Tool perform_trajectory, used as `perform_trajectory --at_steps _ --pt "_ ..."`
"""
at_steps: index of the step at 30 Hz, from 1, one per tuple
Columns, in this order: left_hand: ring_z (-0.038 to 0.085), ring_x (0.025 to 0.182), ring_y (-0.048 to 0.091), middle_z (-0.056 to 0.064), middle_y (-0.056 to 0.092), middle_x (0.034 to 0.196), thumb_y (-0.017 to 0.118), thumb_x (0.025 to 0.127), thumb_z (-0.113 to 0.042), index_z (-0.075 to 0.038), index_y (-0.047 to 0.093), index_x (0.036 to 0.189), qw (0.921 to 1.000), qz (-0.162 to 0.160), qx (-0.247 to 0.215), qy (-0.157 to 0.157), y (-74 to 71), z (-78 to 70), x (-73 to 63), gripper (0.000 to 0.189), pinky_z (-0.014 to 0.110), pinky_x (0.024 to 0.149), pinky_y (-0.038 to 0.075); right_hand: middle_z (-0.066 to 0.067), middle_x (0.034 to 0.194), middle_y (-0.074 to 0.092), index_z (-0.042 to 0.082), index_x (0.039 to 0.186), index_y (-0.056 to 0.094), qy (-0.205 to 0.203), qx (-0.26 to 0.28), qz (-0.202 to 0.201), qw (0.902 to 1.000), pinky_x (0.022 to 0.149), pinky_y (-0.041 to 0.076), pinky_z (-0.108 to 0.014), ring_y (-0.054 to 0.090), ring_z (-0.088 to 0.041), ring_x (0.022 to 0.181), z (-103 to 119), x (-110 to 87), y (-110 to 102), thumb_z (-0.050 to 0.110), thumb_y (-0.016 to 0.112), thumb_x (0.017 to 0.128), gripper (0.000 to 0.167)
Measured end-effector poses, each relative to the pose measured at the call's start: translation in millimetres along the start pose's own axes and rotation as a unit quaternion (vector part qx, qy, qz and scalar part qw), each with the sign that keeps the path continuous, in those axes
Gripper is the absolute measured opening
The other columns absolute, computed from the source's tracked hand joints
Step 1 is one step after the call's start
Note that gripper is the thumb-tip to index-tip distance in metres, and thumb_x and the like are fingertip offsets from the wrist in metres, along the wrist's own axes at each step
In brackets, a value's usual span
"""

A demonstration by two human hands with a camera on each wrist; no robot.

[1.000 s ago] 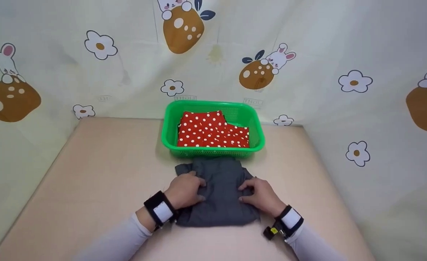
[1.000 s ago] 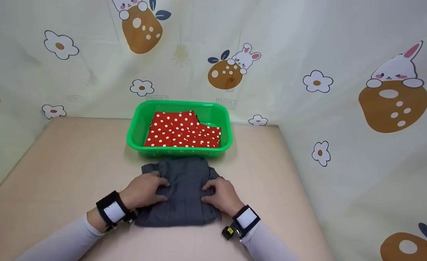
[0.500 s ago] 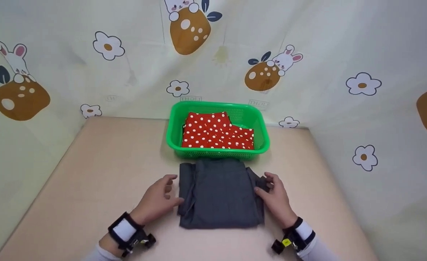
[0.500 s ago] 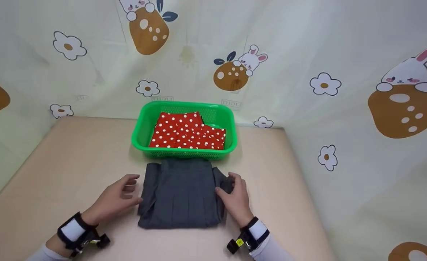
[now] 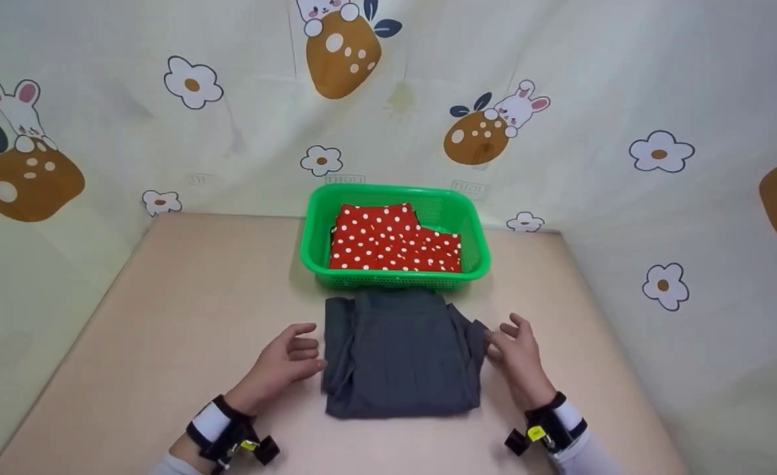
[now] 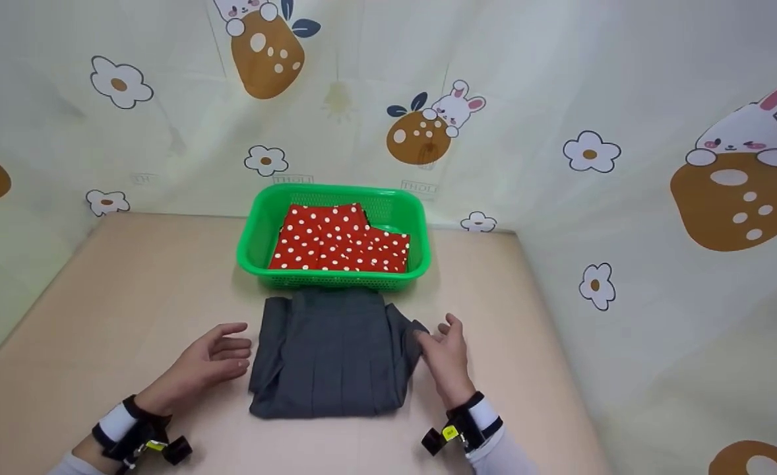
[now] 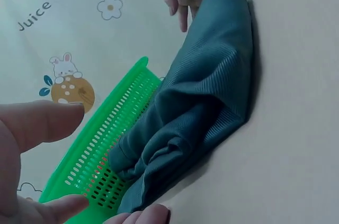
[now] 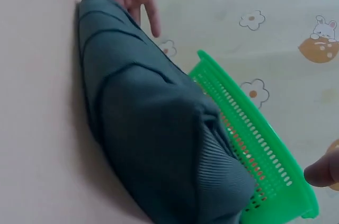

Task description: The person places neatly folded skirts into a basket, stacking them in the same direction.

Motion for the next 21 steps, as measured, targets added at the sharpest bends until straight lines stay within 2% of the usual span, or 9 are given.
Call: perform_trajectory --at_steps 3,6,10,13,17,21 --pt "0.040 0.133 0.061 0.032 0.057 0.145 0.079 0.091 -0.011 0.005 0.040 0.157 1.0000 0.003 -0.002 -0.004 -0.2 1.1 1.7 0.078 0.034 0.096 0.060 -0.032 0.156 0.037 -0.005 0.166 0.010 0.013 0.018 -0.008 0.9997 0.093 0.058 -0.030 0.061 -0.027 0.121 -3 3.8 -6 0.012 0.059 0.101 0.083" --pt "0.039 0.129 0.064 0.031 0.059 0.142 0.080 0.090 -0.009 0.006 0.040 0.155 0.9998 0.004 0.018 -0.001 -1.1 0.8 3.6 0.078 0.034 0.095 0.061 -0.026 0.138 0.054 -0.011 0.162 0.017 0.028 0.034 0.006 0.9990 0.084 0.061 -0.028 0.071 -0.019 0.100 -11 4.8 -5 0.010 0.060 0.100 0.079" --pt "0.038 0.125 0.065 0.033 0.060 0.140 0.080 0.089 -0.007 0.011 0.038 0.154 0.9989 0.020 0.039 0.017 4.3 -3.5 6.1 0.080 0.033 0.094 0.061 -0.012 0.105 0.069 -0.016 0.154 0.032 0.038 0.021 0.062 0.9971 0.075 0.062 -0.027 0.070 -0.013 0.081 -16 2.6 10 0.010 0.063 0.100 0.067" --pt "0.030 0.122 0.066 0.035 0.056 0.144 0.076 0.092 -0.009 0.014 0.034 0.154 0.9986 0.053 0.006 0.006 15.9 -3.0 10.2 0.078 0.032 0.093 0.061 -0.003 0.088 0.069 -0.015 0.145 0.042 0.042 0.005 0.110 0.9930 0.068 0.061 -0.027 0.067 -0.010 0.073 -18 -0.8 24 0.010 0.062 0.099 0.056" --pt "0.014 0.110 0.065 0.027 0.059 0.139 0.070 0.097 -0.012 0.016 0.033 0.153 0.9942 0.089 -0.053 -0.029 31.2 2.5 16.4 0.072 0.028 0.089 0.060 -0.001 0.087 0.069 -0.012 0.143 0.039 0.053 0.018 0.149 0.9873 0.069 0.062 -0.027 0.069 -0.008 0.074 -21 -7.0 37 0.014 0.062 0.100 0.056" --pt "0.007 0.098 0.065 0.010 0.065 0.118 0.068 0.097 -0.011 0.017 0.037 0.146 0.9886 0.113 -0.091 -0.040 43.4 5.8 25.1 0.064 0.023 0.084 0.058 -0.004 0.103 0.068 -0.011 0.148 0.029 0.065 0.067 0.154 0.9836 0.077 0.062 -0.029 0.070 -0.011 0.086 -27 -13.0 44 0.016 0.061 0.102 0.062"
Point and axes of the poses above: each hand's wrist, its own x-axis towards the middle knuckle, its own y-axis out of the palm, z = x × y, the point moved 10 cm from there along x, towards the middle knuckle
